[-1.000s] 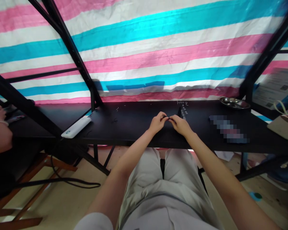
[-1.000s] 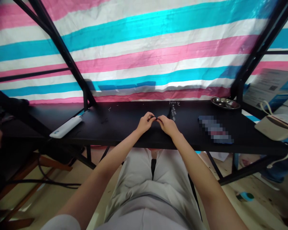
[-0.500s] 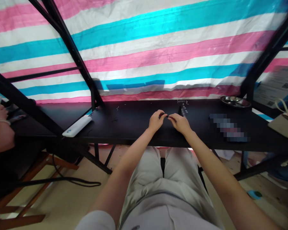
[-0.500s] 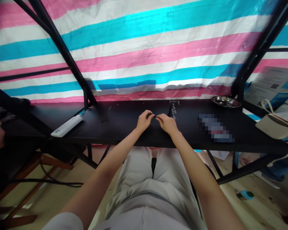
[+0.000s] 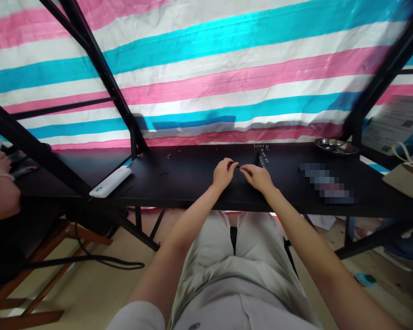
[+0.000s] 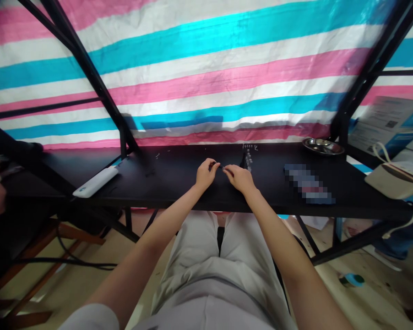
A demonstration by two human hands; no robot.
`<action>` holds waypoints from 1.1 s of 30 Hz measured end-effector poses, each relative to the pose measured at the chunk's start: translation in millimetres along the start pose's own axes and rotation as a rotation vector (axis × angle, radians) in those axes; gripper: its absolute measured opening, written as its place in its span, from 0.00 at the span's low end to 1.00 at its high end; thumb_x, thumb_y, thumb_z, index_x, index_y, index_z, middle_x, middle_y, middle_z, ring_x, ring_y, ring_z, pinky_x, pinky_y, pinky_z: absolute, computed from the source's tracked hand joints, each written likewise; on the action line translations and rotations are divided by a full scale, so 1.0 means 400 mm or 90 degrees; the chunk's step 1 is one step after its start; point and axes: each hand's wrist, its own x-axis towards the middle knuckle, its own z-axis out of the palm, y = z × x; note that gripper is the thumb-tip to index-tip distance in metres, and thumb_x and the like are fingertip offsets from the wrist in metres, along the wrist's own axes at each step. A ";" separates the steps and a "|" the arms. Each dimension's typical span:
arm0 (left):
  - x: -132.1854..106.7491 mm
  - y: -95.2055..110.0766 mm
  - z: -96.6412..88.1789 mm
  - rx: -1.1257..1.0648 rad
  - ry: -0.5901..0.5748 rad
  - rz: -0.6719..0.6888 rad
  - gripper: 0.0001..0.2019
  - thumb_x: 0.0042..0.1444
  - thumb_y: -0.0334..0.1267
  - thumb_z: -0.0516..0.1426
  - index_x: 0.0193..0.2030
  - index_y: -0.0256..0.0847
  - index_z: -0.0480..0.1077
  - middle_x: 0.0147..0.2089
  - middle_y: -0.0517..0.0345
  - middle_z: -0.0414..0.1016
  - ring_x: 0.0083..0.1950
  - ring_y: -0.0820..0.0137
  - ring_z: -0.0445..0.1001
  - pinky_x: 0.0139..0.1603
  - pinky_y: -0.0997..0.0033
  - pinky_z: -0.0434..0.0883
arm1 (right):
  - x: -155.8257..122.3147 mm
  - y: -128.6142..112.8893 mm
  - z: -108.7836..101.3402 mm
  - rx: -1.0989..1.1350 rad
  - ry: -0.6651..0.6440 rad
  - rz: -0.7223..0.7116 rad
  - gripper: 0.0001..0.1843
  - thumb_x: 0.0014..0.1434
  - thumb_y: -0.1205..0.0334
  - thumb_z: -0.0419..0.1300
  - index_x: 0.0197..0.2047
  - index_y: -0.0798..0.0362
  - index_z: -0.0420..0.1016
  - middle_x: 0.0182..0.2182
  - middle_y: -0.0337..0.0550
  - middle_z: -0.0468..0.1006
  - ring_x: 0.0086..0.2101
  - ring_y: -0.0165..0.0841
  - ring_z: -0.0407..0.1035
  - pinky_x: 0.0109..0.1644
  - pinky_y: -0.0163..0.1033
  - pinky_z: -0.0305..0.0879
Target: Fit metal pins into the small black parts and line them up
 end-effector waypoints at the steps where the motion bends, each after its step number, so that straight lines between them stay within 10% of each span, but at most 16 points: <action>1: 0.000 0.001 -0.002 -0.002 0.006 -0.004 0.11 0.58 0.46 0.52 0.33 0.40 0.65 0.30 0.60 0.68 0.33 0.73 0.67 0.37 0.74 0.64 | -0.001 0.001 -0.001 0.000 -0.002 0.004 0.15 0.61 0.52 0.50 0.42 0.49 0.75 0.37 0.42 0.78 0.33 0.32 0.71 0.32 0.35 0.60; 20: -0.003 -0.005 0.004 -0.157 -0.122 -0.053 0.13 0.56 0.47 0.54 0.35 0.38 0.67 0.27 0.62 0.70 0.28 0.76 0.68 0.33 0.76 0.65 | -0.007 -0.008 -0.019 0.022 -0.037 0.027 0.16 0.60 0.52 0.50 0.41 0.51 0.75 0.28 0.42 0.76 0.28 0.31 0.69 0.32 0.34 0.58; 33: 0.006 -0.013 -0.011 -0.068 0.026 -0.114 0.12 0.59 0.47 0.50 0.37 0.40 0.64 0.28 0.61 0.69 0.27 0.76 0.67 0.33 0.76 0.64 | -0.012 -0.017 -0.054 0.053 0.134 0.081 0.18 0.60 0.51 0.48 0.41 0.53 0.73 0.28 0.44 0.73 0.28 0.32 0.67 0.35 0.36 0.62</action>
